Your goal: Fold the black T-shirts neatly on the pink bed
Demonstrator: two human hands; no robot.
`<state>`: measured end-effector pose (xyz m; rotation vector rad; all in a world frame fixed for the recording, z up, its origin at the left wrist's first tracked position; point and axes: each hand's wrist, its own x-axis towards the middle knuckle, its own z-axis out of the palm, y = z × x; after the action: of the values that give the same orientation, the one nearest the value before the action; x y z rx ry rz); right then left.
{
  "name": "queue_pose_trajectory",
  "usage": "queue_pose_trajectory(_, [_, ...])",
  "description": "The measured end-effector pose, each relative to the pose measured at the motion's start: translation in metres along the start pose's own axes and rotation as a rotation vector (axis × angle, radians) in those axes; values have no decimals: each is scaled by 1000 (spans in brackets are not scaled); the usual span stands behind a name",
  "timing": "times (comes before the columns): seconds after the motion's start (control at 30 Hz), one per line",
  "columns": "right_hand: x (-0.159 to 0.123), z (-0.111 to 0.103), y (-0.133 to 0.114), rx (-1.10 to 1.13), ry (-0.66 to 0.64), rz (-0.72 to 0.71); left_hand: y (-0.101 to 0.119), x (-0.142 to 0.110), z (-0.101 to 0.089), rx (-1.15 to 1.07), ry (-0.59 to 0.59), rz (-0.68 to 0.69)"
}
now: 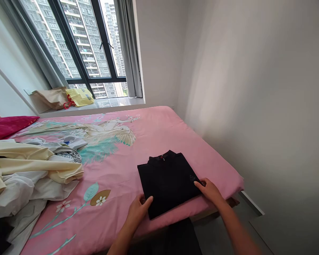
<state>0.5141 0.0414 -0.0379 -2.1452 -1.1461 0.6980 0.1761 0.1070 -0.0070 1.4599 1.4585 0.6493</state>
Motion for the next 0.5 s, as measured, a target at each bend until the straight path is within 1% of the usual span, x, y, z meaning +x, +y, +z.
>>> queue_pose_trajectory(0.07, [12,0,-5,-30,-5,9,3,8,-4,-11,66,-1])
queue_pose_trajectory(0.17, [32,2,-12,-72,-18,11,6,19,-5,-17,113,-3])
queue_pose_trajectory(0.23, [39,4,-16,-86,-16,6,7,21,-3,5,146,0])
queue_pose_trajectory(0.27, [40,5,-17,-92,-10,3,6,20,-1,18,143,0])
queue_pose_trajectory(0.37, [32,7,-17,-111,30,2,-3,10,5,46,60,7])
queue_pose_trajectory(0.43, [23,8,-15,-118,58,3,-9,3,8,24,0,7])
queue_pose_trajectory(0.5, [16,8,-16,-122,73,-1,-13,-2,10,-42,-44,-44])
